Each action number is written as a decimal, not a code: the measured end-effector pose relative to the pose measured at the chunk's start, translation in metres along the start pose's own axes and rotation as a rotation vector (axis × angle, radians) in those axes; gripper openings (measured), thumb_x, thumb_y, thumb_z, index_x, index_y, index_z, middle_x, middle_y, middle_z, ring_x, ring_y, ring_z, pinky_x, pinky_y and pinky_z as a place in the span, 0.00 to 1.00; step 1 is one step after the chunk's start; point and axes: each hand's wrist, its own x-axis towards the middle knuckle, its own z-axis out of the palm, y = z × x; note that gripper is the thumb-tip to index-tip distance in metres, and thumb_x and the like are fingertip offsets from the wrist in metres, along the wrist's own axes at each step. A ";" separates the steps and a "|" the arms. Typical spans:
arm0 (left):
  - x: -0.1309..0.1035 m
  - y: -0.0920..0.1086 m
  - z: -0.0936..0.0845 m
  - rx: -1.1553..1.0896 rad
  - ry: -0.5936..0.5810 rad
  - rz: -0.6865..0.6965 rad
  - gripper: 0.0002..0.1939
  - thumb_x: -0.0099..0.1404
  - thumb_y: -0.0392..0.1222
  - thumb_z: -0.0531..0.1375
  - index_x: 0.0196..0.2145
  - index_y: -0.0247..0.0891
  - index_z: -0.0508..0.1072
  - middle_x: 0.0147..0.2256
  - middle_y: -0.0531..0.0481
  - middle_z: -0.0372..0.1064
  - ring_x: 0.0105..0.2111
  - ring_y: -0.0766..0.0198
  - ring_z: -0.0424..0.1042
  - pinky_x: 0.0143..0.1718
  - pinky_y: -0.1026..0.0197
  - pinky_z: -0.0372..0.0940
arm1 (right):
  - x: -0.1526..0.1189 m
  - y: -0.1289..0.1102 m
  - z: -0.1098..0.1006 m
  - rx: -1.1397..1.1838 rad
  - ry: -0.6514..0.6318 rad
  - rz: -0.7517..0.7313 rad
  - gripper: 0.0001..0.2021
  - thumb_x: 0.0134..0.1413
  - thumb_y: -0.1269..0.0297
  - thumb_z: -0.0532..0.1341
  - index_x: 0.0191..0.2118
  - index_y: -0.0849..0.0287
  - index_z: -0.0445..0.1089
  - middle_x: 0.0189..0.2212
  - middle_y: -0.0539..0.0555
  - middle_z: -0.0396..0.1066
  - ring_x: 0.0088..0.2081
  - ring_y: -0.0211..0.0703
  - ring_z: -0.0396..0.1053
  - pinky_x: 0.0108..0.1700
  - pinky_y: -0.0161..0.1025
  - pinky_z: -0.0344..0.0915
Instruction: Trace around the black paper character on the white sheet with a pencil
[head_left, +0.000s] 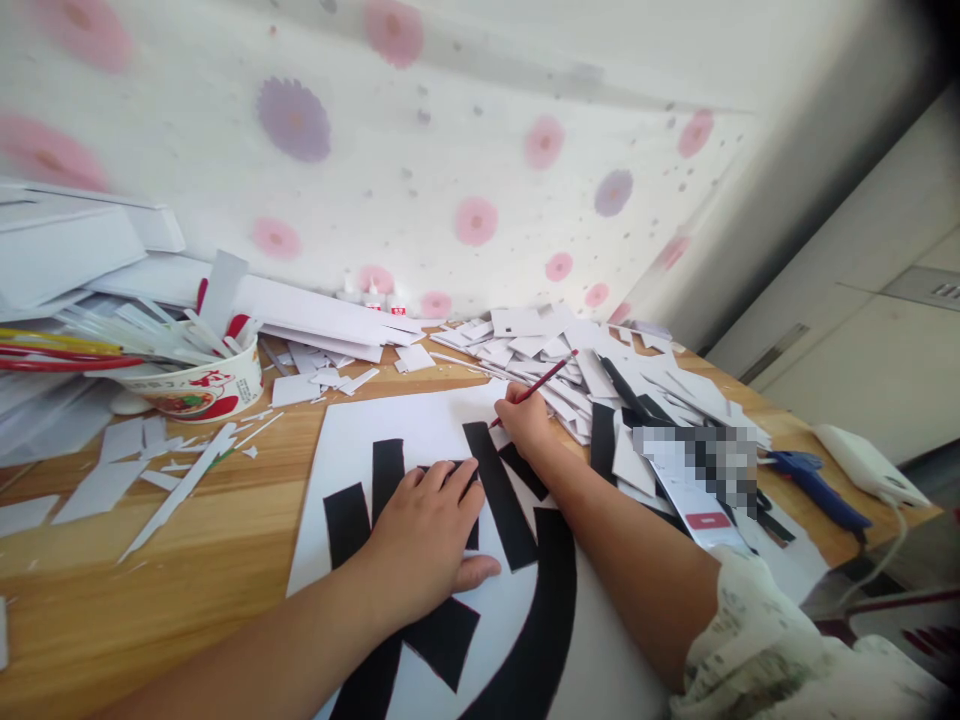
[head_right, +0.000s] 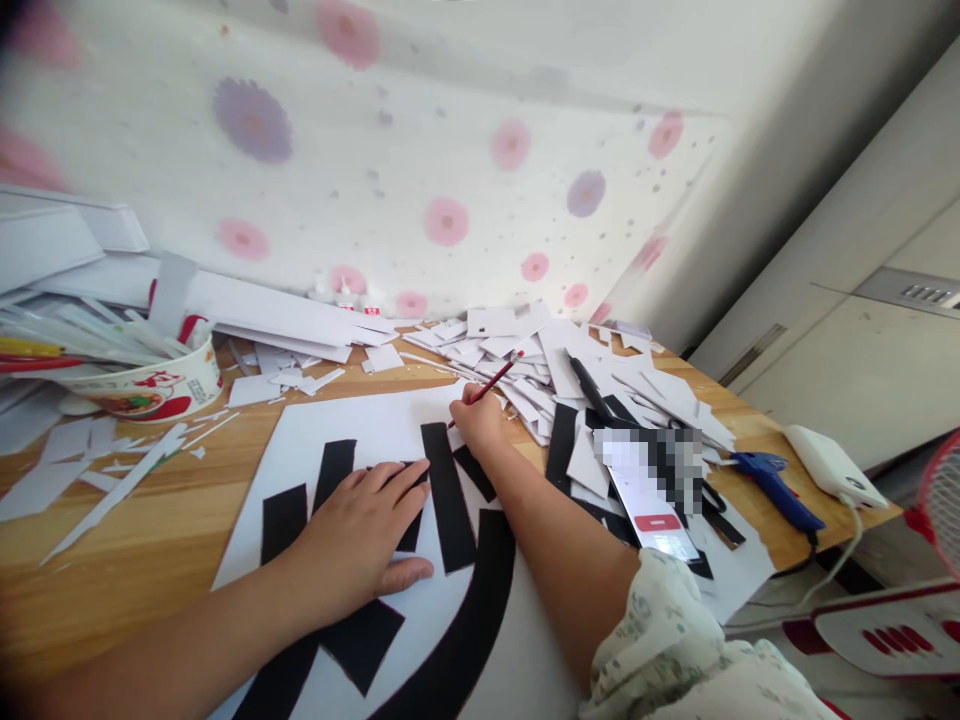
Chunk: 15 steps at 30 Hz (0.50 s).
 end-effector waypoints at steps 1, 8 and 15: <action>0.000 0.000 0.000 0.001 0.001 -0.003 0.33 0.59 0.61 0.59 0.55 0.37 0.67 0.63 0.40 0.53 0.59 0.43 0.56 0.55 0.39 0.56 | 0.000 -0.001 0.000 -0.003 -0.004 -0.006 0.09 0.34 0.71 0.52 0.16 0.55 0.48 0.14 0.43 0.47 0.19 0.36 0.51 0.21 0.32 0.51; 0.001 0.000 -0.001 -0.007 -0.005 -0.002 0.33 0.59 0.60 0.59 0.55 0.36 0.66 0.63 0.39 0.53 0.59 0.43 0.56 0.56 0.39 0.56 | -0.001 -0.004 -0.005 -0.010 -0.060 -0.045 0.10 0.33 0.73 0.53 0.15 0.55 0.48 0.14 0.44 0.46 0.20 0.36 0.49 0.20 0.33 0.48; 0.000 -0.001 -0.001 -0.010 0.003 0.004 0.33 0.59 0.60 0.59 0.55 0.36 0.66 0.63 0.39 0.53 0.59 0.43 0.56 0.55 0.39 0.56 | -0.003 -0.004 -0.010 -0.004 -0.150 -0.047 0.09 0.33 0.72 0.53 0.16 0.56 0.50 0.14 0.43 0.46 0.19 0.34 0.50 0.20 0.32 0.50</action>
